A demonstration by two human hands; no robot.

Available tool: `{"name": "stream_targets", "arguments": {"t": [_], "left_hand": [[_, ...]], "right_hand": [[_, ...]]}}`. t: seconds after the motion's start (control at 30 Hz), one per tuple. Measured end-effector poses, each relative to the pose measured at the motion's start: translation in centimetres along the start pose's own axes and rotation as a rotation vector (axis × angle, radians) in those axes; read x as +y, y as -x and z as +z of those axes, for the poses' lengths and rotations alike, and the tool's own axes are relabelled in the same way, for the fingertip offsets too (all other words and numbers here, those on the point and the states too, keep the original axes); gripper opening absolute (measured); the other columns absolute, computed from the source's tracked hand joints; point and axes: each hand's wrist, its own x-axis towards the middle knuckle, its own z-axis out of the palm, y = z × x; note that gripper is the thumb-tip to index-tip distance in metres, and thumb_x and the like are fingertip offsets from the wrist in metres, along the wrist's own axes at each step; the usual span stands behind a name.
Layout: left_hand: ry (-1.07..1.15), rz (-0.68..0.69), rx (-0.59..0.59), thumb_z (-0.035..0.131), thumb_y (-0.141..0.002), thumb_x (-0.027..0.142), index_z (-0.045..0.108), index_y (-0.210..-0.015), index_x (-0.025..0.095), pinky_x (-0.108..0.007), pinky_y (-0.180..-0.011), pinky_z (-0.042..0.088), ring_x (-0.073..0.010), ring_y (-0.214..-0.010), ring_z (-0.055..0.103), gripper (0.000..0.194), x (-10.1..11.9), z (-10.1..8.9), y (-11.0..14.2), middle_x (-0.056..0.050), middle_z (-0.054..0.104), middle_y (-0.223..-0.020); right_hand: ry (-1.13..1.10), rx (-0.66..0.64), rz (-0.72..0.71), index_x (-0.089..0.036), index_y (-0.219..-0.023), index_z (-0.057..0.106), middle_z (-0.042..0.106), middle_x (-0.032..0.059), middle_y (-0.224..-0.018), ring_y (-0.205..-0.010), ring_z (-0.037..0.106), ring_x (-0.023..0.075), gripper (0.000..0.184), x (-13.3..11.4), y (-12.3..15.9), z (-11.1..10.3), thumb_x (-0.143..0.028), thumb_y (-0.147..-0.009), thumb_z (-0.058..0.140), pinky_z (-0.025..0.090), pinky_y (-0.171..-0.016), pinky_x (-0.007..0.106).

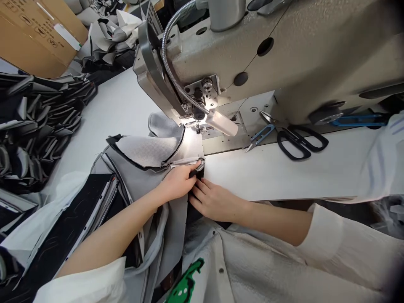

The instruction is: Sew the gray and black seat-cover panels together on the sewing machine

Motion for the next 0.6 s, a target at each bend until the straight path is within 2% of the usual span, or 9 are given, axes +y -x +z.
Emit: {"name": "stream_targets", "arguments": {"t": [0.27, 0.5, 0.6], "left_hand": [[0.021, 0.070, 0.039, 0.042, -0.080, 0.015, 0.046, -0.137, 0.019, -0.032, -0.107, 0.038, -0.0189, -0.126, 0.048, 0.057, -1.3, -0.3, -2.6, -0.004, 0.050, -0.137], [0.070, 0.102, 0.026, 0.040, -0.076, 0.014, 0.052, -0.132, 0.022, -0.030, -0.108, 0.036, -0.0180, -0.129, 0.045, 0.057, -1.6, -2.0, -5.3, 0.000, 0.049, -0.138], [0.022, 0.092, 0.047, 0.040, -0.078, 0.017, 0.052, -0.131, 0.020, -0.032, -0.106, 0.037, -0.0204, -0.126, 0.047, 0.055, -1.7, -2.5, -6.3, -0.003, 0.050, -0.137]], "right_hand": [[-0.021, 0.012, -0.039, -0.010, -0.100, 0.061, 0.064, 0.0182, -0.103, -0.099, 0.060, 0.0301, 0.024, 2.3, -0.5, 0.2, -0.016, -0.090, 0.040, 0.046, -0.086, 0.048], [0.040, -0.048, -0.066, -0.008, -0.101, 0.062, 0.062, 0.0213, -0.108, -0.102, 0.060, 0.0326, 0.026, 4.8, -1.8, 0.2, -0.012, -0.090, 0.039, 0.046, -0.086, 0.051], [0.046, -0.049, -0.055, -0.009, -0.101, 0.063, 0.062, 0.0204, -0.108, -0.101, 0.059, 0.0327, 0.027, 5.7, -2.2, 0.5, -0.013, -0.091, 0.038, 0.045, -0.087, 0.052]]}}
